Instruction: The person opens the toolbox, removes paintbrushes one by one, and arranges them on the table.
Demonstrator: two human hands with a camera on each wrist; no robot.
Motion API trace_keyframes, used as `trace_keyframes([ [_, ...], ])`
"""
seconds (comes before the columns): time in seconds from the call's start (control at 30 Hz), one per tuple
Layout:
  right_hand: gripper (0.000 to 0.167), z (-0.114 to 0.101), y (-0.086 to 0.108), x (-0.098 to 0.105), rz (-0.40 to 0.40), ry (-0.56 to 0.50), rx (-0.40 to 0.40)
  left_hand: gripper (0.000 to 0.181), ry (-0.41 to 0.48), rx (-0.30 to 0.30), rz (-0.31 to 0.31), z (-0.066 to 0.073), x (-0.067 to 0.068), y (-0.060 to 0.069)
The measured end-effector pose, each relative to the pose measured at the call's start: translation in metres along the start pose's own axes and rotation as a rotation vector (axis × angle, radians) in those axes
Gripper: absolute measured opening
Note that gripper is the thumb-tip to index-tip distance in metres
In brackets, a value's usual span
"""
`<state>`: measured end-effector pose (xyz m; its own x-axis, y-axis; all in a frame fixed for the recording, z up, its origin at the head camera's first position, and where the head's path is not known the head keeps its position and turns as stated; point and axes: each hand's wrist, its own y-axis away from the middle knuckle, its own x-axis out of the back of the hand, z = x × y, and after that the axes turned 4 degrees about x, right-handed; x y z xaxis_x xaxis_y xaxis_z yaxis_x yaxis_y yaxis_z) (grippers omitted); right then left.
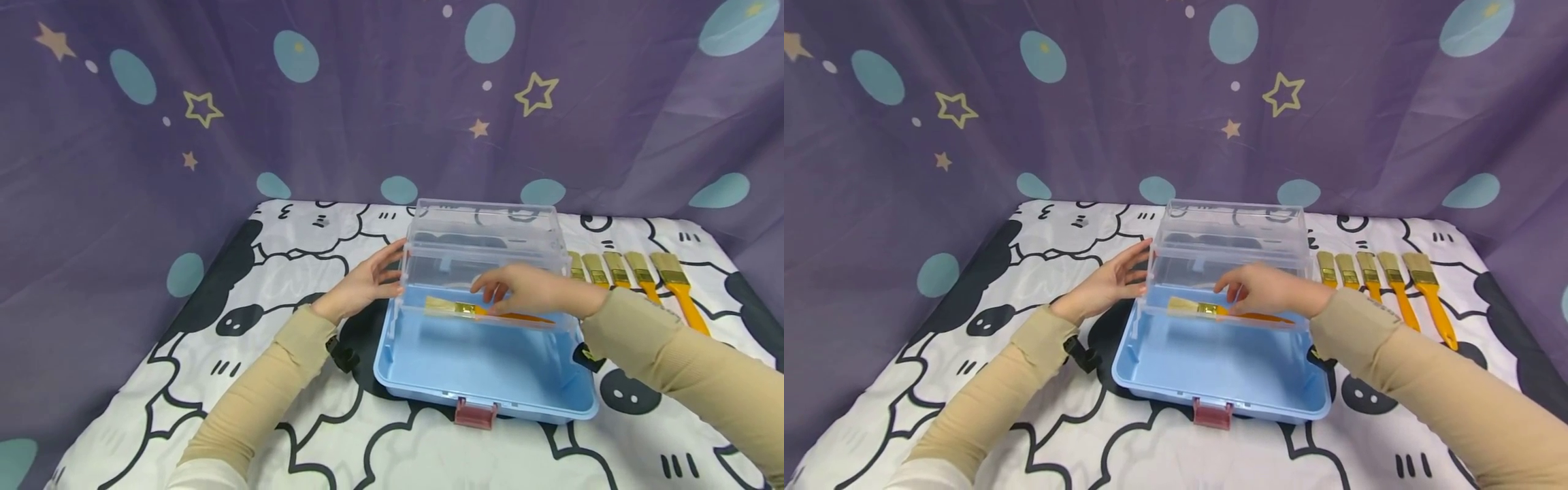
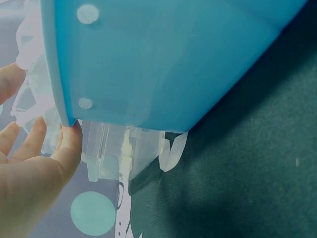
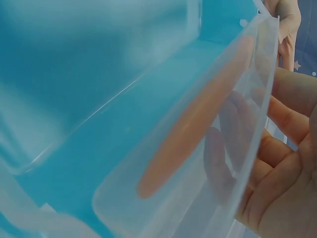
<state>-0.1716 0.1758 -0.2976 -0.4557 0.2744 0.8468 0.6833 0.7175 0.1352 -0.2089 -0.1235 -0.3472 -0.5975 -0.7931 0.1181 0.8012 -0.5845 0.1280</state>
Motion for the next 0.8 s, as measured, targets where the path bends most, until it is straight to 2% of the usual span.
trace_keyframes([
  [0.37,0.038,0.009,0.002,0.001,-0.013,-0.026,0.045,0.085,0.011,-0.002,-0.003,0.001,0.0,0.0],
  [0.6,0.038,0.011,0.001,0.002,-0.046,-0.044,0.007,0.086,0.013,-0.012,-0.01,0.0,0.001,-0.002],
  [0.8,0.039,0.011,-0.001,0.001,-0.07,-0.069,0.009,0.085,0.019,-0.007,-0.005,0.0,-0.001,-0.001],
])
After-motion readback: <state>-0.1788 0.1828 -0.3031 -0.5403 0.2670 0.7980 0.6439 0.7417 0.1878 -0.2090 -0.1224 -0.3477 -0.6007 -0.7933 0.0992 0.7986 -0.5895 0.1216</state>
